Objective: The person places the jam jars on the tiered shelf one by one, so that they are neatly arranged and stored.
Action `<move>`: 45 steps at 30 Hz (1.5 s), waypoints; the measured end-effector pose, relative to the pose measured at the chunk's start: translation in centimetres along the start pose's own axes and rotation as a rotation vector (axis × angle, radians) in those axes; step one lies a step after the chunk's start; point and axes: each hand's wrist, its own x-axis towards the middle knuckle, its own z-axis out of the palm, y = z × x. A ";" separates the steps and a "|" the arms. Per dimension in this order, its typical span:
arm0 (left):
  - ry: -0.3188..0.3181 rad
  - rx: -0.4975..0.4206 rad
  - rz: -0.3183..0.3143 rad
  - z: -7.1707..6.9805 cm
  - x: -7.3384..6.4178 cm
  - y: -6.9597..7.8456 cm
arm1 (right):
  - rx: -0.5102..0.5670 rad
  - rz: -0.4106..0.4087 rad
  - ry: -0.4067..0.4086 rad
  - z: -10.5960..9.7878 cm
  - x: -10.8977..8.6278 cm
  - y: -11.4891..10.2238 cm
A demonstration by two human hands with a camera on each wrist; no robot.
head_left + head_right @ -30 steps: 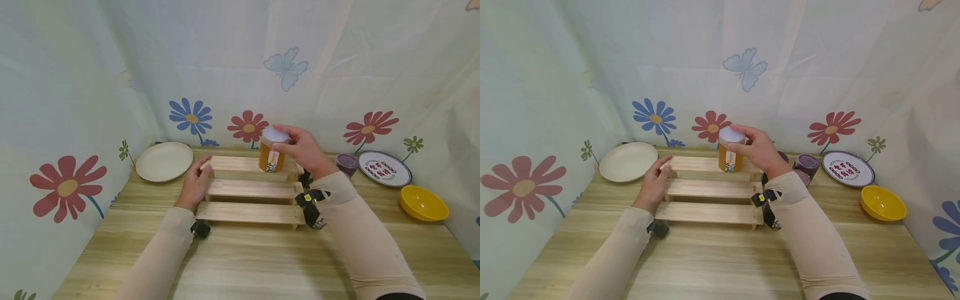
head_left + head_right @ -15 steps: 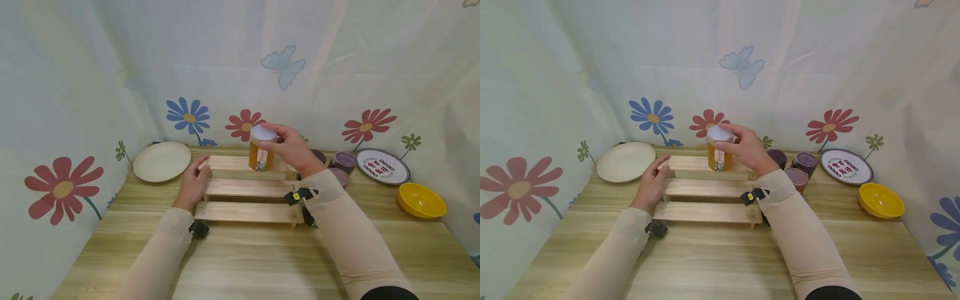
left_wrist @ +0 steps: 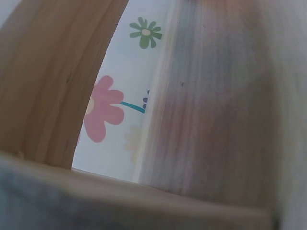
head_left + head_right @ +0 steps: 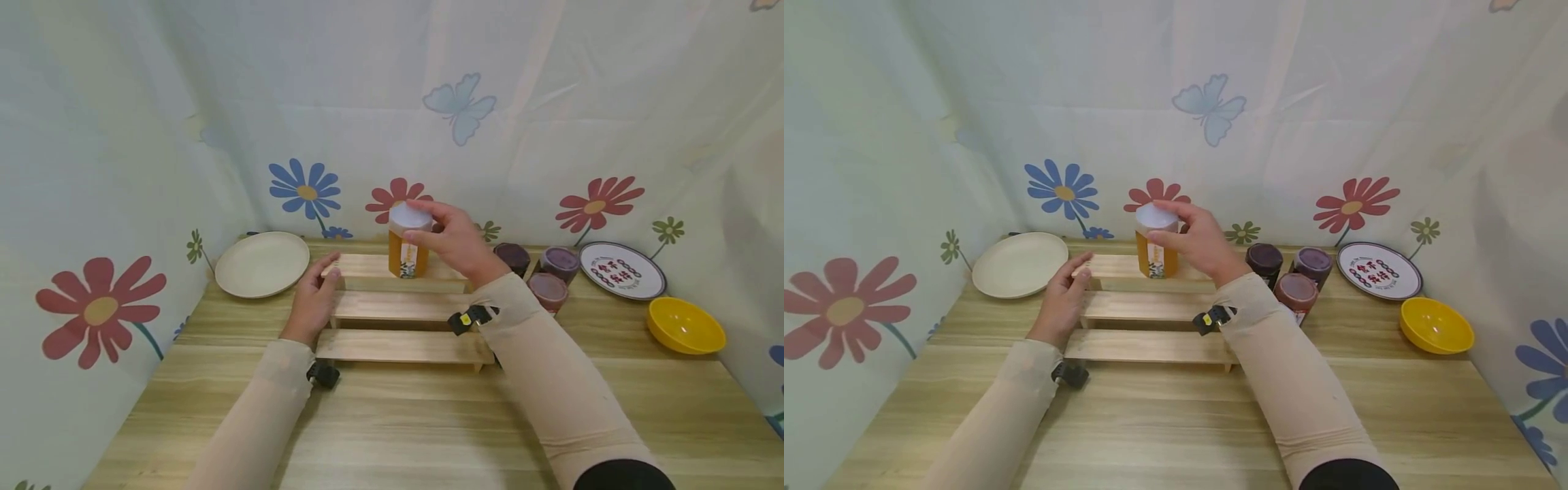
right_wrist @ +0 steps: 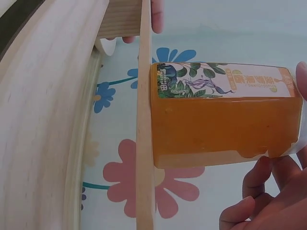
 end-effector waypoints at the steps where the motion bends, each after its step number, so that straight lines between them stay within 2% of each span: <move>1: -0.003 0.001 -0.004 0.0 0.0 0.0 | -0.003 -0.002 0.001 0.2 0.1 -0.1; 5: -0.019 -0.009 -0.020 0.0 -0.1 0.6 | -0.001 -0.019 0.003 0.9 0.4 -0.3; 11: -0.035 0.000 -0.032 -0.3 -1.3 3.4 | 0.018 -0.039 -0.004 2.0 0.9 -0.4; 14: -0.033 0.009 -0.033 -0.4 -1.4 3.8 | -0.014 -0.038 0.002 2.6 1.2 -0.5; 16: -0.025 0.001 -0.032 -0.4 -1.2 3.4 | -0.030 -0.044 0.007 3.0 1.5 -0.5; 22: -0.002 0.004 -0.027 -0.3 -0.1 0.8 | -0.012 -0.062 0.004 4.1 2.2 -0.5; 28: 0.011 0.020 -0.005 -0.1 0.1 0.2 | -0.021 -0.049 0.006 5.0 2.4 -0.9; 33: 0.009 -0.008 -0.028 -0.1 0.0 0.8 | -0.010 -0.055 -0.003 5.8 2.7 -1.2; 40: -0.004 -0.044 -0.070 0.0 -1.0 3.6 | -0.015 -0.080 -0.018 6.3 3.2 -1.3; 45: -0.006 -0.032 -0.052 0.0 -1.3 3.9 | -0.014 -0.092 -0.017 6.5 3.4 -1.4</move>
